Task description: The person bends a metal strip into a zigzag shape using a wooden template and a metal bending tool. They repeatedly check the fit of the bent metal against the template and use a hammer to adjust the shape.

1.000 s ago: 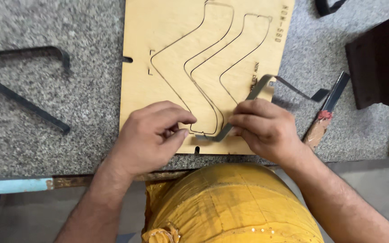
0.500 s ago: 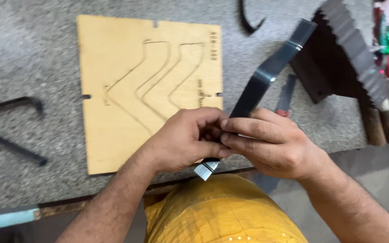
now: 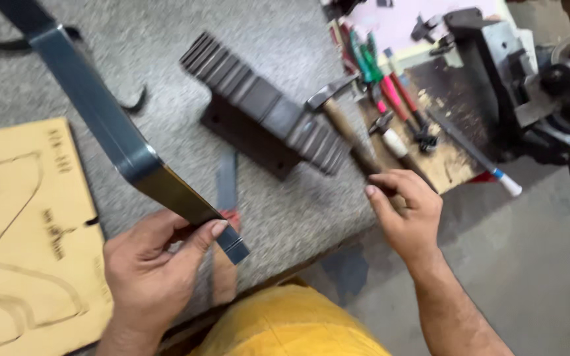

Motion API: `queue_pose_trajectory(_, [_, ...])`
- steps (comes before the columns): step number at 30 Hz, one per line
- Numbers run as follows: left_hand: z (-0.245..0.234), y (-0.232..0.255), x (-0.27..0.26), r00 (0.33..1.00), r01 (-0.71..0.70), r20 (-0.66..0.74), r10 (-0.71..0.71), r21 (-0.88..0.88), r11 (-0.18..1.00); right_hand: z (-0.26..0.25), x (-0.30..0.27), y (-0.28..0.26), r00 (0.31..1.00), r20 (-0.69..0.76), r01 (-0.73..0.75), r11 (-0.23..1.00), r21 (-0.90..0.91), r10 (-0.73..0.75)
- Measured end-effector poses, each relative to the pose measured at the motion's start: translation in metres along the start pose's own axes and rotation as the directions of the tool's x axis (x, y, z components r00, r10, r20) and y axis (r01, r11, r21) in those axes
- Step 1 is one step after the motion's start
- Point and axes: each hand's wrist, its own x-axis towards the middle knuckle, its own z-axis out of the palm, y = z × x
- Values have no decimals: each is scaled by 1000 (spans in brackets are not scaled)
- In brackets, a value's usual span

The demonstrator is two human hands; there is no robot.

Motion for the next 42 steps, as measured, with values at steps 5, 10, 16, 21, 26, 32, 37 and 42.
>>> queue_pose_trajectory(5, [78,9,25,998,-41,-49,41,11,999,11,16,87,974,201,-55,966,-253,108])
queue_pose_trajectory(10, [129,10,45,989,-143,-46,139,-109,984,22,20,107,941,316,-14,946,-323,122])
queue_pose_trajectory(16, [154,9,56,962,-126,-217,165,186,974,6,46,121,816,470,-170,917,-361,336])
queue_pose_trajectory(21, [159,3,57,950,-168,-245,191,115,979,-41,53,126,740,554,-455,890,-5,381])
queue_pose_trajectory(26, [158,-3,57,962,-131,-222,157,129,983,-106,7,125,692,670,-642,656,397,271])
queue_pose_trajectory(32, [153,-2,60,969,-180,-154,195,105,978,-127,-44,131,846,526,-334,855,396,87])
queue_pose_trajectory(37, [152,-7,60,967,-212,-118,224,109,971,-122,-57,125,818,529,-377,905,194,227])
queue_pose_trajectory(42, [150,-6,60,958,-250,-111,264,125,960,-109,-42,110,893,366,96,907,411,-260])
